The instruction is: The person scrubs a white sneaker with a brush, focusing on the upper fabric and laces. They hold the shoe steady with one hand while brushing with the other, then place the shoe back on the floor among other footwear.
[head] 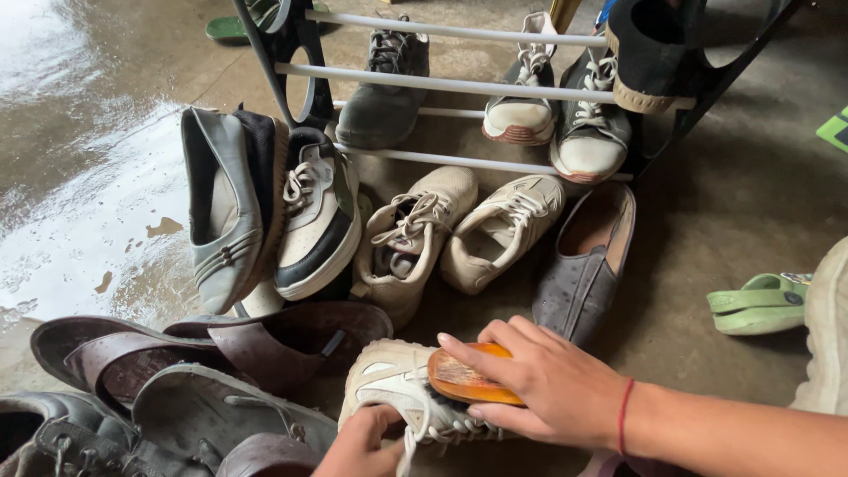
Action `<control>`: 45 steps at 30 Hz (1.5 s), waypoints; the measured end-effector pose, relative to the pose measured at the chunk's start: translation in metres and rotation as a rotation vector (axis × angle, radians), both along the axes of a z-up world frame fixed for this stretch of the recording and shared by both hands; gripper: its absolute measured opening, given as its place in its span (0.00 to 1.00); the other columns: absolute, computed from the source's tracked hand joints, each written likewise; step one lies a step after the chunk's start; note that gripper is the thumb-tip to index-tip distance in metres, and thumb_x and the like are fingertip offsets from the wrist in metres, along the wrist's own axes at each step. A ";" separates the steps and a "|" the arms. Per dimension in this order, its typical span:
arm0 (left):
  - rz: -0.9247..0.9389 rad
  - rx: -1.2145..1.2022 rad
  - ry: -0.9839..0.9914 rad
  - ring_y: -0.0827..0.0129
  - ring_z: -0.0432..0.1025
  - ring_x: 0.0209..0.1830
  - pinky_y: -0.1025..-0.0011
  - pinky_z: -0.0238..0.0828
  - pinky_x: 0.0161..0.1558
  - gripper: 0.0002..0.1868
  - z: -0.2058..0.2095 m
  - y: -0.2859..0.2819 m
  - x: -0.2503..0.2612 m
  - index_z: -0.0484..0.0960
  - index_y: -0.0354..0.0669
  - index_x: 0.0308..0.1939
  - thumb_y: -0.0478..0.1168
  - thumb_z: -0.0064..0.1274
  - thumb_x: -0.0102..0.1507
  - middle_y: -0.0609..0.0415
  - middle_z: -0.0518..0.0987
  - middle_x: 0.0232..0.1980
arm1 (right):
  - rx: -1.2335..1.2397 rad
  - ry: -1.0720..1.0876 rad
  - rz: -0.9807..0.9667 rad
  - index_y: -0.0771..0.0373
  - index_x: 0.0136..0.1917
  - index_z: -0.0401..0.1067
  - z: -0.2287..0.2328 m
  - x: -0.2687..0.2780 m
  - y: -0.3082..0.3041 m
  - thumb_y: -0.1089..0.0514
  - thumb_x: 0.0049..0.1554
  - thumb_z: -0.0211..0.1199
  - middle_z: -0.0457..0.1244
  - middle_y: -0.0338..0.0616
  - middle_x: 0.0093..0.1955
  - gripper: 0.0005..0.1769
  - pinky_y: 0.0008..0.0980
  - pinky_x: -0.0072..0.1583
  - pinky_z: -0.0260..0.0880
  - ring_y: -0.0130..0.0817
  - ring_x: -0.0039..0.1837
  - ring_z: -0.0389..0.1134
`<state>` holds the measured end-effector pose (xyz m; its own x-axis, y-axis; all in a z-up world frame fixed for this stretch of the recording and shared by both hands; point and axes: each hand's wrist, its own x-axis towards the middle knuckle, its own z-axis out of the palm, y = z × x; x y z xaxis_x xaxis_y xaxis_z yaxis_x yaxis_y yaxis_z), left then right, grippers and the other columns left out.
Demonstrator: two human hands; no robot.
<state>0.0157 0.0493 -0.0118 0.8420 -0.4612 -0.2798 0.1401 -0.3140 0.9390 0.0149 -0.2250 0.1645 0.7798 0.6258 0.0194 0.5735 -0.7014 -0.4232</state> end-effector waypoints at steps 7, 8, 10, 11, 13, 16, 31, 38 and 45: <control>0.362 -0.253 0.731 0.67 0.71 0.35 0.69 0.64 0.38 0.18 -0.010 0.003 -0.001 0.85 0.32 0.42 0.46 0.55 0.63 0.50 0.82 0.35 | 0.021 0.055 -0.009 0.54 0.80 0.57 -0.003 -0.020 -0.003 0.45 0.58 0.65 0.61 0.47 0.57 0.41 0.41 0.58 0.64 0.46 0.55 0.63; 0.290 -0.125 0.583 0.70 0.68 0.30 0.70 0.60 0.32 0.19 -0.013 -0.003 -0.002 0.87 0.32 0.40 0.48 0.60 0.64 0.51 0.80 0.32 | 0.031 0.035 0.001 0.54 0.79 0.58 -0.003 -0.023 0.003 0.45 0.58 0.65 0.61 0.47 0.57 0.40 0.41 0.58 0.64 0.46 0.55 0.63; 0.289 -0.158 0.446 0.70 0.69 0.27 0.70 0.64 0.30 0.20 -0.014 -0.012 -0.004 0.81 0.30 0.36 0.48 0.59 0.65 0.50 0.78 0.29 | 0.016 0.036 -0.034 0.54 0.79 0.58 0.001 -0.023 0.009 0.45 0.58 0.64 0.60 0.48 0.55 0.39 0.41 0.57 0.64 0.45 0.55 0.63; 0.290 -0.173 0.380 0.71 0.70 0.26 0.70 0.66 0.29 0.21 -0.010 -0.014 -0.006 0.78 0.30 0.33 0.48 0.58 0.66 0.50 0.76 0.28 | -0.004 0.057 -0.076 0.53 0.79 0.58 0.004 -0.022 0.014 0.45 0.58 0.63 0.60 0.48 0.54 0.40 0.41 0.57 0.64 0.45 0.55 0.63; 0.194 -0.078 0.316 0.72 0.70 0.27 0.70 0.67 0.30 0.18 0.010 -0.013 0.000 0.78 0.34 0.33 0.48 0.56 0.66 0.53 0.77 0.28 | -0.042 0.139 -0.200 0.50 0.81 0.56 0.011 -0.009 0.025 0.45 0.57 0.61 0.60 0.47 0.53 0.41 0.39 0.58 0.65 0.44 0.55 0.63; -0.162 0.018 0.014 0.71 0.68 0.28 0.69 0.68 0.32 0.15 0.051 -0.015 0.009 0.76 0.37 0.38 0.47 0.52 0.68 0.56 0.75 0.29 | -0.031 0.195 -0.355 0.48 0.82 0.53 0.015 0.018 0.034 0.44 0.57 0.58 0.59 0.47 0.52 0.42 0.37 0.60 0.65 0.42 0.56 0.63; -0.287 -0.168 0.011 0.76 0.70 0.46 0.73 0.71 0.49 0.21 0.043 -0.035 0.092 0.67 0.38 0.62 0.34 0.45 0.64 0.54 0.79 0.47 | 0.139 -0.358 0.611 0.53 0.79 0.61 -0.031 0.064 -0.036 0.56 0.49 0.67 0.63 0.47 0.64 0.44 0.43 0.61 0.69 0.44 0.59 0.68; -0.252 0.034 -0.049 0.72 0.65 0.37 0.69 0.68 0.40 0.11 0.032 -0.033 0.095 0.72 0.35 0.53 0.35 0.49 0.68 0.46 0.74 0.38 | 0.120 -0.359 0.308 0.61 0.78 0.55 -0.026 0.112 -0.015 0.53 0.49 0.67 0.64 0.51 0.62 0.47 0.46 0.63 0.66 0.48 0.60 0.67; -0.309 0.022 0.047 0.80 0.66 0.35 0.74 0.67 0.37 0.11 0.047 -0.024 0.095 0.76 0.37 0.44 0.43 0.51 0.68 0.58 0.77 0.34 | 0.168 -0.211 0.673 0.67 0.76 0.61 -0.022 0.031 -0.013 0.50 0.51 0.66 0.64 0.50 0.65 0.42 0.43 0.62 0.67 0.45 0.62 0.67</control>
